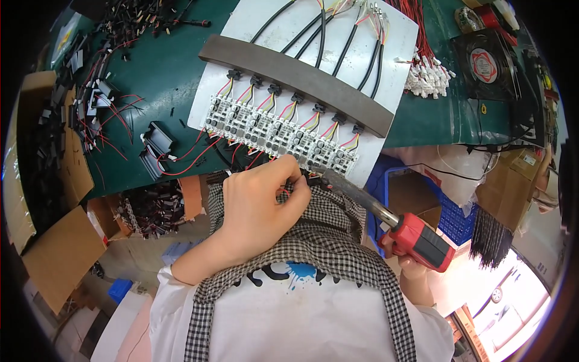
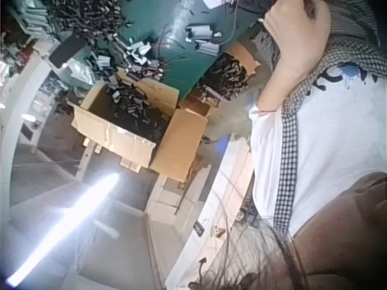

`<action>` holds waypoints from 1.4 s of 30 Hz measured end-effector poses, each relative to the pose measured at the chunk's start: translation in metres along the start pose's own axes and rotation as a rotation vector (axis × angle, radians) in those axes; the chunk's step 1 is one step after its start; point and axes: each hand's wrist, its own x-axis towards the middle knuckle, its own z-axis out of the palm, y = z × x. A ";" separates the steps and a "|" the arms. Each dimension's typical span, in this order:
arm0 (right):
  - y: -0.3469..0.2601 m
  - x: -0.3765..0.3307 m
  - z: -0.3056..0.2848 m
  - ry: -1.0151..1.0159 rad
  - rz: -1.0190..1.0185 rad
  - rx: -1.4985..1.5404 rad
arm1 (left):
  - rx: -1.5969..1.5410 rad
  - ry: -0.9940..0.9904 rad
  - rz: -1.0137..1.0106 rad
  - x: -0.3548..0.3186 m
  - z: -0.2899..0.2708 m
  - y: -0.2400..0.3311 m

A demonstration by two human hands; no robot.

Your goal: The person solders wires onto circuit boards aligned on a fixture using a soldering iron. The person then removes a bar from the fixture and lifts away the assembled circuit boards.

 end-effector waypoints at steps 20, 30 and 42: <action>-0.012 0.026 -0.010 -0.131 -0.118 0.119 | 0.057 -0.018 -0.003 0.002 0.000 0.003; -0.002 0.006 -0.013 -0.103 0.053 0.276 | 0.069 -0.012 -0.001 0.002 0.000 0.004; -0.010 0.006 -0.004 0.022 0.120 0.330 | -0.084 0.047 0.205 -0.014 -0.008 -0.012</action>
